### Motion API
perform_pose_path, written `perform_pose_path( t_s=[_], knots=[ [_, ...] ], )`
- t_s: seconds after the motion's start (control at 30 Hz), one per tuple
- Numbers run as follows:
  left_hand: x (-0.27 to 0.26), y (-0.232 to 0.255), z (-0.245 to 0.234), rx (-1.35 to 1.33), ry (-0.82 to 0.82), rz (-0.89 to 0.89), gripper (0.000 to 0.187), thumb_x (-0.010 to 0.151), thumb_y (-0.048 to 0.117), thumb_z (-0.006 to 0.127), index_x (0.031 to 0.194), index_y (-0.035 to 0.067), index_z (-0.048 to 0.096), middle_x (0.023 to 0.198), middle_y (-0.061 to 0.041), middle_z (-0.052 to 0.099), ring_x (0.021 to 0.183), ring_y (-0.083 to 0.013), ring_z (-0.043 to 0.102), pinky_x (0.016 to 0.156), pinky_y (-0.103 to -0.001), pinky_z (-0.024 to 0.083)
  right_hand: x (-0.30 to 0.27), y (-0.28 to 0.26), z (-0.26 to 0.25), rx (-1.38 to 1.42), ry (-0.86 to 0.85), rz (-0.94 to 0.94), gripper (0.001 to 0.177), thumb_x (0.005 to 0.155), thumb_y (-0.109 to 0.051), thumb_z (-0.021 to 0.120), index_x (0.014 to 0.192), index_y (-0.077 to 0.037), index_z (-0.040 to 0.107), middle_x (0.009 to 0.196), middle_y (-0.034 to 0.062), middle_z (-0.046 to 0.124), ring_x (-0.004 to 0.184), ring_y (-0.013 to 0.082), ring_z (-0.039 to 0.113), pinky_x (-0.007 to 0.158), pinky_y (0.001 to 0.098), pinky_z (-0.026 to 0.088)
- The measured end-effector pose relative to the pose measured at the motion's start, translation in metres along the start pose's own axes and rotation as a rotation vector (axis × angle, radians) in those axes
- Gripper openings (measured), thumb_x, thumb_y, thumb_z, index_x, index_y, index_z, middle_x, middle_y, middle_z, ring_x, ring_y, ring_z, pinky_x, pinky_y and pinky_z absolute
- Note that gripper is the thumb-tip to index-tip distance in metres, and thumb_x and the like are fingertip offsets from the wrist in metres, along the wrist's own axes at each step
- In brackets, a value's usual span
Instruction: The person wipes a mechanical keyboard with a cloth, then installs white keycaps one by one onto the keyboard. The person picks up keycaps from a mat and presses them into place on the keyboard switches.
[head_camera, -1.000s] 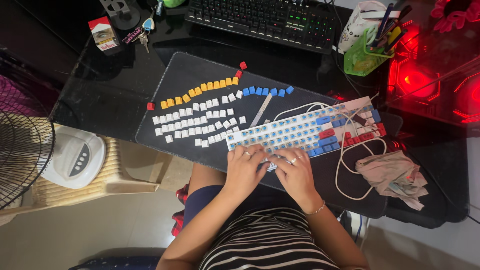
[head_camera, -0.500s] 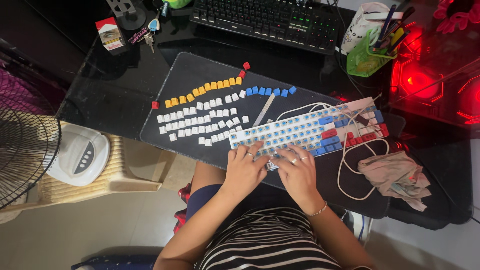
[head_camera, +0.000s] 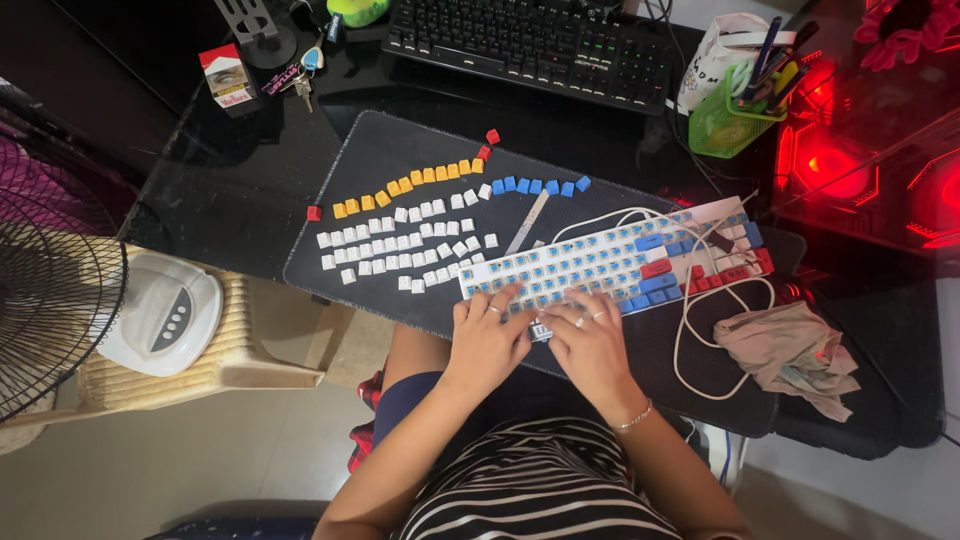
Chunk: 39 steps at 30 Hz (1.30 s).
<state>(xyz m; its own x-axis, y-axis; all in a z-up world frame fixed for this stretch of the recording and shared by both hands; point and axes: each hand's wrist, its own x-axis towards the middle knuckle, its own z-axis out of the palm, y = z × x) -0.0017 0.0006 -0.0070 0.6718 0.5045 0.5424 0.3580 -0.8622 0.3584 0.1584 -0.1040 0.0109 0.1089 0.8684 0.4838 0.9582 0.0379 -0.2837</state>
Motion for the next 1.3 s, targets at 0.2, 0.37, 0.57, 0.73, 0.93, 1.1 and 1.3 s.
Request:
perform_pose_path(
  t_s=[0.2, 0.37, 0.57, 0.73, 0.93, 1.1, 1.3],
  knots=[
    [0.001, 0.0, -0.005, -0.026, 0.0, 0.027, 0.032, 0.079, 0.02, 0.076, 0.111, 0.019, 0.073, 0.136, -0.005, 0.062, 0.106, -0.0249, 0.056, 0.086, -0.042, 0.039, -0.009, -0.003, 0.0, -0.004, 0.01, -0.019, 0.037, 0.072, -0.003, 0.073, 0.108, -0.01, 0.076, 0.116, 0.0019, 0.072, 0.123, 0.0321, 0.056, 0.106, 0.0509, 0.042],
    [0.0, -0.009, -0.025, -0.052, 0.046, -0.135, 0.038, 0.08, 0.02, 0.075, 0.117, 0.018, 0.07, 0.131, -0.003, 0.062, 0.105, -0.0259, 0.057, 0.09, -0.045, 0.039, 0.004, -0.004, 0.002, 0.08, 0.04, 0.075, 0.031, 0.076, 0.002, 0.068, 0.106, -0.008, 0.07, 0.115, 0.0059, 0.07, 0.122, 0.0291, 0.061, 0.106, 0.0482, 0.044],
    [-0.008, -0.064, -0.075, 0.158, 0.141, -0.423, 0.04, 0.08, 0.02, 0.077, 0.119, 0.015, 0.07, 0.119, -0.005, 0.062, 0.107, -0.0296, 0.055, 0.089, -0.047, 0.038, 0.024, -0.024, -0.002, 0.141, 0.086, 0.02, 0.027, 0.076, 0.0, 0.07, 0.101, -0.008, 0.068, 0.111, 0.0089, 0.067, 0.111, 0.0331, 0.06, 0.1, 0.0486, 0.044],
    [-0.016, -0.094, -0.081, 0.292, 0.082, -0.356, 0.036, 0.079, 0.019, 0.079, 0.115, 0.021, 0.076, 0.114, -0.004, 0.059, 0.105, -0.0277, 0.053, 0.089, -0.045, 0.037, 0.034, -0.038, 0.002, 0.19, 0.063, -0.019, 0.022, 0.078, -0.002, 0.072, 0.098, -0.008, 0.07, 0.109, 0.0056, 0.068, 0.112, 0.0304, 0.061, 0.099, 0.0463, 0.045],
    [-0.019, -0.103, -0.066, 0.304, 0.093, -0.334, 0.032, 0.078, 0.016, 0.079, 0.109, 0.021, 0.076, 0.115, -0.003, 0.058, 0.106, -0.0267, 0.053, 0.09, -0.044, 0.037, 0.033, -0.035, 0.003, 0.192, 0.083, -0.02, 0.02, 0.079, -0.003, 0.073, 0.099, -0.009, 0.072, 0.109, 0.0054, 0.068, 0.11, 0.0296, 0.061, 0.099, 0.0458, 0.046],
    [-0.008, -0.085, -0.08, 0.251, 0.083, -0.384, 0.025, 0.079, 0.017, 0.081, 0.103, 0.016, 0.074, 0.113, -0.003, 0.06, 0.105, -0.0286, 0.053, 0.089, -0.045, 0.037, 0.028, -0.026, -0.003, 0.139, 0.109, 0.005, 0.021, 0.08, -0.002, 0.073, 0.1, -0.009, 0.073, 0.109, 0.0058, 0.068, 0.111, 0.0299, 0.062, 0.099, 0.0454, 0.046],
    [0.012, -0.022, -0.058, -0.092, 0.114, -0.256, 0.026, 0.079, 0.021, 0.082, 0.103, 0.016, 0.073, 0.119, -0.003, 0.063, 0.11, -0.0273, 0.055, 0.091, -0.046, 0.037, 0.019, -0.008, -0.014, 0.088, 0.172, 0.05, 0.026, 0.079, 0.002, 0.072, 0.103, -0.009, 0.074, 0.107, 0.0054, 0.069, 0.109, 0.0288, 0.063, 0.098, 0.0448, 0.046]
  ],
)
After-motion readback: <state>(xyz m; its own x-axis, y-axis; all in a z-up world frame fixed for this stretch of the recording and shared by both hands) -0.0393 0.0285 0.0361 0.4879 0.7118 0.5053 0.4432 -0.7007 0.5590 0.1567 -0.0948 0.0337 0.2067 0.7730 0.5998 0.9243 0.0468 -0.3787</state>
